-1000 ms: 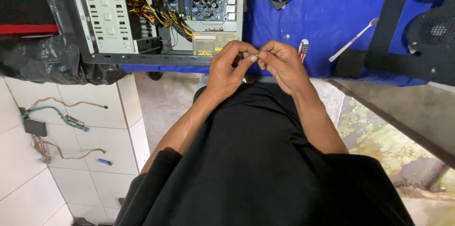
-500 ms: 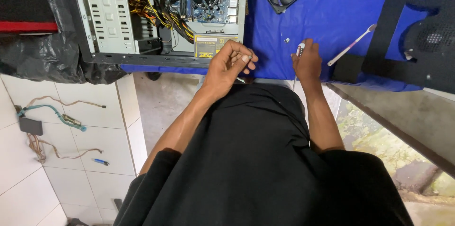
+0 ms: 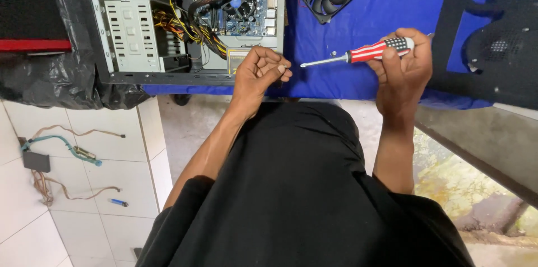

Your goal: The person uses a screwdriver to tighten screws on the back panel of a computer case. They then connect various internal cables to the motherboard and organize the wiring inside the case.

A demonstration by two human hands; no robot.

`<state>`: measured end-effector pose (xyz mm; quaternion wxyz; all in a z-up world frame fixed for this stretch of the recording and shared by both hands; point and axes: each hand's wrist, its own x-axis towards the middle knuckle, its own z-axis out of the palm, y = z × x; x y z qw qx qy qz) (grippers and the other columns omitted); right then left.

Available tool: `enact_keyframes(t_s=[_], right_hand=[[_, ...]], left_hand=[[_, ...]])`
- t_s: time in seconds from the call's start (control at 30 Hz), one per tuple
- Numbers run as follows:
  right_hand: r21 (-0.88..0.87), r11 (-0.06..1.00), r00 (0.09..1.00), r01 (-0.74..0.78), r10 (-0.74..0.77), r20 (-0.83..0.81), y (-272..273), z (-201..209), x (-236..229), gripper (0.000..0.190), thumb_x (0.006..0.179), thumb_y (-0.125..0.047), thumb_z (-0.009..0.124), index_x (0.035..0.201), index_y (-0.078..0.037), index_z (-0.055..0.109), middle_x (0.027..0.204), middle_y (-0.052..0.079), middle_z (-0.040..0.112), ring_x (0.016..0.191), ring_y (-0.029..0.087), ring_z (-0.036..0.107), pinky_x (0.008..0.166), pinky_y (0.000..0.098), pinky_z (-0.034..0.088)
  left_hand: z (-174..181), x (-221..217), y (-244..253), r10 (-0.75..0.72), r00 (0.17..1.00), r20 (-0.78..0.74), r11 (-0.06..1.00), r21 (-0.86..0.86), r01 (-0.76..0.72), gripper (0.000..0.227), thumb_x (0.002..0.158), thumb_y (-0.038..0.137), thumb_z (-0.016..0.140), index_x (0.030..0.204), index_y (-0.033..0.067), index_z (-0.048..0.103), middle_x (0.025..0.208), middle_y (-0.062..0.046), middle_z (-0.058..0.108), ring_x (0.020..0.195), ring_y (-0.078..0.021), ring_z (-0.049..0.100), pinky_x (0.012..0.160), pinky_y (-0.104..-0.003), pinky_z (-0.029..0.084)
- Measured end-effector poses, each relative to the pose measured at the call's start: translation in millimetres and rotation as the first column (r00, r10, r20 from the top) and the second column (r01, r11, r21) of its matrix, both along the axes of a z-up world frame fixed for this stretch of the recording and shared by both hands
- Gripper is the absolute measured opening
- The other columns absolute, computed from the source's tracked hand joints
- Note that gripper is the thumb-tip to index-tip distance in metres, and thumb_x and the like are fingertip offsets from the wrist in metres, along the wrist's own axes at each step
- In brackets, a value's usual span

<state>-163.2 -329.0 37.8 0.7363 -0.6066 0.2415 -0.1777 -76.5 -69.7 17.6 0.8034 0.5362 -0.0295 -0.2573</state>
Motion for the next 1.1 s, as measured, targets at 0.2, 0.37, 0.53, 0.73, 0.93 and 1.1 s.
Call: enact_keyframes(t_s=[0.2,0.37,0.53,0.73,0.93,1.1], right_hand=[[-0.132,0.991,0.985,-0.027,0.048,0.164,3,8,4,0.051,0.103,-0.019,0.071,0.132,0.007,0.038,0.116,0.028,0.051,0.102,0.032,0.067,0.092,0.047,0.067],[-0.204,0.978,0.988,-0.039,0.069,0.141,17,20,9,0.05,0.101,-0.019,0.073,0.128,0.009,0.042,0.113,0.026,0.054,0.098,0.023,0.065,0.086,0.0359,0.067],[-0.238,0.97,0.99,-0.056,0.085,0.117,22,21,10,0.049,0.101,-0.02,0.074,0.126,0.009,0.044,0.112,0.025,0.056,0.098,0.019,0.065,0.084,0.0299,0.066],[-0.269,0.962,0.989,-0.041,0.077,0.123,29,25,12,0.048,0.102,-0.02,0.074,0.126,0.009,0.046,0.111,0.025,0.057,0.096,0.018,0.065,0.081,0.0274,0.065],[-0.221,0.975,0.991,-0.031,0.058,0.117,29,16,8,0.049,0.102,-0.021,0.075,0.127,0.008,0.045,0.112,0.025,0.057,0.096,0.018,0.065,0.083,0.0288,0.065],[-0.226,0.974,0.993,-0.029,0.055,0.109,31,19,9,0.049,0.101,-0.021,0.076,0.126,0.008,0.046,0.111,0.024,0.057,0.095,0.017,0.065,0.083,0.0272,0.065]], left_hand=[[6,2,-3,0.002,1.0,0.005,1.0,-0.022,-0.002,0.018,0.096,-0.008,0.066,0.11,0.0001,0.056,0.102,-0.021,0.071,0.087,-0.0212,0.075,0.079,-0.033,0.066],[3,-1,-1,0.014,1.0,0.0,0.999,-0.034,-0.014,0.02,0.096,-0.007,0.067,0.111,-0.0001,0.056,0.103,-0.021,0.07,0.089,-0.0211,0.075,0.08,-0.034,0.067],[0,-2,2,0.017,1.0,0.001,0.999,-0.034,-0.017,0.02,0.097,-0.007,0.066,0.112,0.0001,0.056,0.102,-0.021,0.07,0.089,-0.0213,0.075,0.08,-0.035,0.067],[0,-1,5,-0.001,1.0,0.019,1.0,-0.022,0.002,0.018,0.098,-0.007,0.065,0.112,-0.0004,0.055,0.101,-0.021,0.07,0.088,-0.0217,0.075,0.08,-0.036,0.067],[-4,-1,7,-0.007,1.0,0.024,1.0,0.004,0.007,0.018,0.098,-0.007,0.065,0.112,-0.0005,0.056,0.099,-0.021,0.07,0.087,-0.0212,0.075,0.079,-0.036,0.068],[-5,2,11,-0.032,0.999,0.043,0.999,0.008,0.031,0.018,0.099,-0.007,0.063,0.114,-0.0015,0.054,0.101,-0.023,0.069,0.089,-0.0233,0.075,0.081,-0.038,0.068]])
